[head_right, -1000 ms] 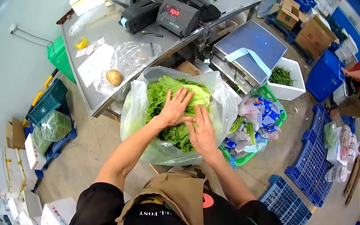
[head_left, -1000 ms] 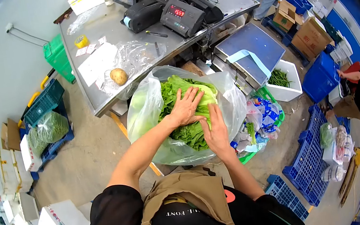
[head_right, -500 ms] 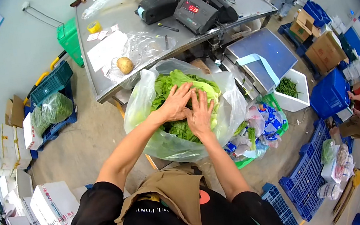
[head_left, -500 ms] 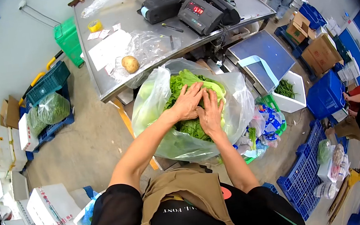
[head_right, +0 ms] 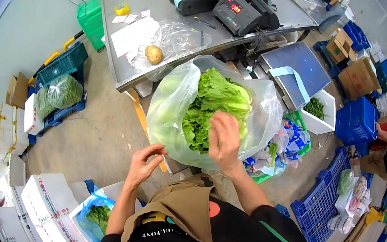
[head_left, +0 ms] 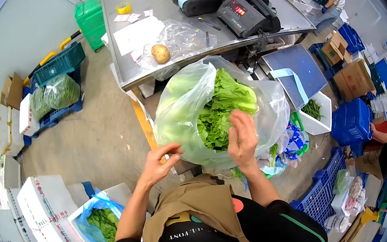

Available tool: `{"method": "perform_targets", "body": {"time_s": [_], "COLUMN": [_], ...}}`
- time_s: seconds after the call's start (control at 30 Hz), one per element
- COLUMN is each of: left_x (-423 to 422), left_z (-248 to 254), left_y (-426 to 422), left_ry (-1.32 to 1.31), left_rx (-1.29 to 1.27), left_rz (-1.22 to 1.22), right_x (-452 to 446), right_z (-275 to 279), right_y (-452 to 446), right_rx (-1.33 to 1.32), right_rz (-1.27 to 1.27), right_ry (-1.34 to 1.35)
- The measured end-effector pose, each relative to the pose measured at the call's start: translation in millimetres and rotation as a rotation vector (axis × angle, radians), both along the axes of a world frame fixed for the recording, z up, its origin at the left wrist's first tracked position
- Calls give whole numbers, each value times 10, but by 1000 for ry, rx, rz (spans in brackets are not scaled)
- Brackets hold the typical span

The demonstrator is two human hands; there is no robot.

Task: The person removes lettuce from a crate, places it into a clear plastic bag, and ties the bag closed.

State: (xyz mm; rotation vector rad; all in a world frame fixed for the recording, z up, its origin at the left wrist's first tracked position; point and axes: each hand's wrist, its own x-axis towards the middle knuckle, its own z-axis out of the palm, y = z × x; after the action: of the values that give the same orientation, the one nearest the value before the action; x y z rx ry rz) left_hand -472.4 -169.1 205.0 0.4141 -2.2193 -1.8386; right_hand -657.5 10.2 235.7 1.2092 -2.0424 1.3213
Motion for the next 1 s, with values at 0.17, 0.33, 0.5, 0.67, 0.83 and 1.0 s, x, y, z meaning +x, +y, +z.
{"method": "perform_targets", "body": {"time_s": [0.17, 0.33, 0.5, 0.67, 0.83, 1.0], "left_x": [1151, 2304, 3689, 5059, 6021, 6707], "left_z": [-614, -881, -1485, -2281, -2770, -2898], "left_y": [21, 227, 710, 1509, 1959, 1562], "left_ry": [-234, -325, -416, -439, -823, -1007], "left_rx": [140, 247, 201, 446, 505, 504], "left_rz": [491, 872, 1285, 2107, 2394, 2317], "right_x": [724, 1481, 2386, 3394, 4206, 4922], "right_z": [109, -174, -310, -454, -616, -608], "right_y": [-433, -884, -1317, -1460, -1541, -1655], "right_rx": [-29, 208, 494, 606, 724, 761], "right_rz": [499, 892, 1295, 1525, 1776, 1873], "right_ry": [-38, -45, 132, 83, 202, 301]}}
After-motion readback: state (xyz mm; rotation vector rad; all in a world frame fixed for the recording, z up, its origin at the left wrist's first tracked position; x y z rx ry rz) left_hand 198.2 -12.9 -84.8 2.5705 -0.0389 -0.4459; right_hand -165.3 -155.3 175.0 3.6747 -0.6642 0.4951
